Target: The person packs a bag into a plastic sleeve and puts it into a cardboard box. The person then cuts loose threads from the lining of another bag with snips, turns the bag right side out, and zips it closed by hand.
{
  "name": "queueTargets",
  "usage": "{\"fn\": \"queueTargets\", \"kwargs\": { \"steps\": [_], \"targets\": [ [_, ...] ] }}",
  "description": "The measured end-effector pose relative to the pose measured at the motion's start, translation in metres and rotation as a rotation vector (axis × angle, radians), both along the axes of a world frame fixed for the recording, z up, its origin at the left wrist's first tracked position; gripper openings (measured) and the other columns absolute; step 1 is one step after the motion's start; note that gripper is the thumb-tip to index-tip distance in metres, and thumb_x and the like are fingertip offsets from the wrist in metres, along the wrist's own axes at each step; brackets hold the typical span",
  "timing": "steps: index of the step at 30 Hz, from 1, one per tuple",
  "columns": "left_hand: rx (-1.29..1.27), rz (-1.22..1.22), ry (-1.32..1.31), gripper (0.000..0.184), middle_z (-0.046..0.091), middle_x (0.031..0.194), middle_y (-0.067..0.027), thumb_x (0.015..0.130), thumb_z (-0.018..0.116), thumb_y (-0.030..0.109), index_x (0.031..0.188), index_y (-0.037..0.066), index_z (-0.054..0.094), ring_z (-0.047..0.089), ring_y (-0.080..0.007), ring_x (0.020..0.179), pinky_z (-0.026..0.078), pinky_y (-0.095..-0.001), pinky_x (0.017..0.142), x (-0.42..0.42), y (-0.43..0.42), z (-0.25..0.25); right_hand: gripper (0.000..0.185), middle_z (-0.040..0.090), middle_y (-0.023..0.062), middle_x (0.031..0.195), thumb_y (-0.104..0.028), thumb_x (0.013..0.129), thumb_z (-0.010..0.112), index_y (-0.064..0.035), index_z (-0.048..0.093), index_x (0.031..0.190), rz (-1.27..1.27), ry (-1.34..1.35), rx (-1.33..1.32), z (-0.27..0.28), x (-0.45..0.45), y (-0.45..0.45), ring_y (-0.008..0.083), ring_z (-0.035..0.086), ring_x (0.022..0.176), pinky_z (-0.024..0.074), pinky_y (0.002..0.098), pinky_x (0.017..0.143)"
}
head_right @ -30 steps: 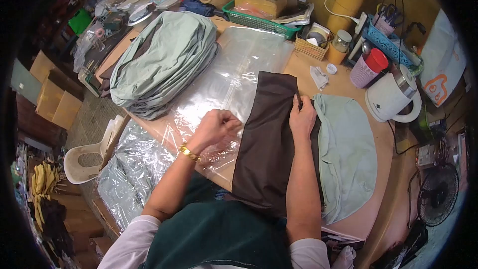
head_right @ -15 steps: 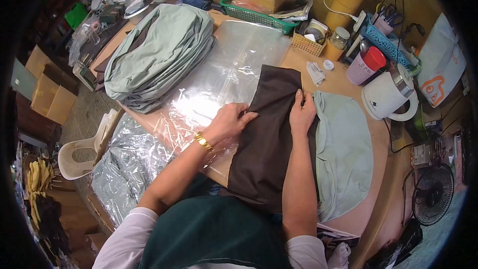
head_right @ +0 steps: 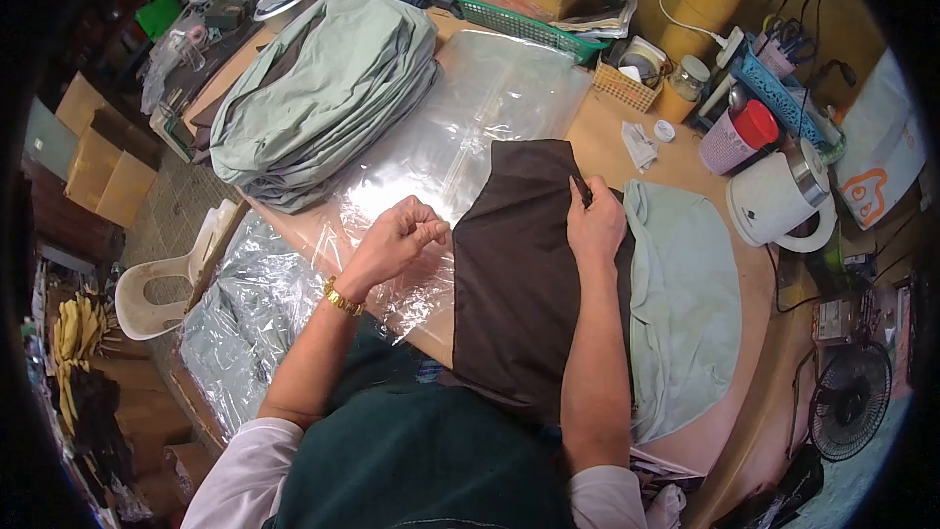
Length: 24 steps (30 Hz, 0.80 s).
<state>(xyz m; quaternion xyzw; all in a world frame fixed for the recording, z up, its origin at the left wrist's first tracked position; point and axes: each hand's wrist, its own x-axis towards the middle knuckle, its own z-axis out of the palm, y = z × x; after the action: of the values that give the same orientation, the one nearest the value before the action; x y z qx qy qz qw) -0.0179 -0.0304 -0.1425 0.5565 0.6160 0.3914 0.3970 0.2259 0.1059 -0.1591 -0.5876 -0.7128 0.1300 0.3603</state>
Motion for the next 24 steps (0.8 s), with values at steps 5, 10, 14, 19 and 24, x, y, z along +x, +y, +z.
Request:
{"fn": "queueTargets", "kwargs": {
  "steps": [5, 10, 14, 19, 24],
  "targets": [
    [-0.299, -0.018, -1.246, 0.018, 0.067, 0.082, -0.0097, 0.099, 0.053, 0.013, 0.093, -0.004, 0.059, 0.071, -0.0217, 0.082, 0.059, -0.0225, 0.062, 0.004, -0.01, -0.009, 0.024, 0.063, 0.0111, 0.095, -0.029, 0.087, 0.068, -0.0064, 0.065, 0.091, 0.097, 0.037, 0.303, 0.043, -0.027, -0.035, 0.0343, 0.062, 0.077, 0.0476, 0.0432, 0.067],
    [-0.255, -0.017, -1.413, 0.019, 0.066, 0.09, -0.0145, 0.099, 0.051, 0.011, 0.092, -0.006, 0.057, 0.069, -0.032, 0.096, 0.061, -0.0303, 0.083, 0.007, -0.011, -0.005, 0.023, 0.058, 0.0065, 0.09, -0.016, 0.075, 0.076, -0.0099, 0.068, 0.096, 0.541, -0.078, 0.099, 0.077, -0.049, -0.079, 0.0277, 0.064, 0.077, 0.0499, 0.0384, 0.066],
    [-0.24, 0.022, -1.264, 0.019, 0.066, 0.09, -0.0124, 0.099, 0.052, 0.014, 0.091, -0.002, 0.058, 0.07, -0.0262, 0.093, 0.06, -0.03, 0.083, 0.006, -0.013, -0.006, 0.026, 0.056, 0.0054, 0.086, -0.011, 0.07, 0.076, -0.0089, 0.065, 0.093, 0.581, -0.122, 0.187, 0.08, -0.062, -0.092, 0.0255, 0.062, 0.071, 0.0471, 0.0371, 0.063],
    [-0.207, 0.04, -1.179, 0.021, 0.065, 0.088, -0.0091, 0.1, 0.053, 0.017, 0.089, 0.0, 0.058, 0.071, -0.0217, 0.088, 0.06, -0.0283, 0.079, 0.009, -0.014, -0.009, 0.027, 0.054, 0.0043, 0.08, -0.009, 0.067, 0.076, -0.0091, 0.055, 0.083, 0.607, -0.152, 0.243, 0.079, -0.067, -0.092, 0.0254, 0.058, 0.065, 0.045, 0.0374, 0.061],
    [-0.148, -0.008, -1.17, 0.022, 0.065, 0.087, -0.007, 0.099, 0.055, 0.018, 0.088, 0.0, 0.059, 0.071, -0.0211, 0.086, 0.06, -0.0286, 0.079, 0.011, -0.015, -0.009, 0.028, 0.054, 0.0044, 0.079, -0.007, 0.067, 0.076, -0.0088, 0.052, 0.08, 0.593, -0.155, 0.224, 0.072, -0.066, -0.091, 0.026, 0.058, 0.064, 0.0441, 0.0377, 0.059]
  ]
}}
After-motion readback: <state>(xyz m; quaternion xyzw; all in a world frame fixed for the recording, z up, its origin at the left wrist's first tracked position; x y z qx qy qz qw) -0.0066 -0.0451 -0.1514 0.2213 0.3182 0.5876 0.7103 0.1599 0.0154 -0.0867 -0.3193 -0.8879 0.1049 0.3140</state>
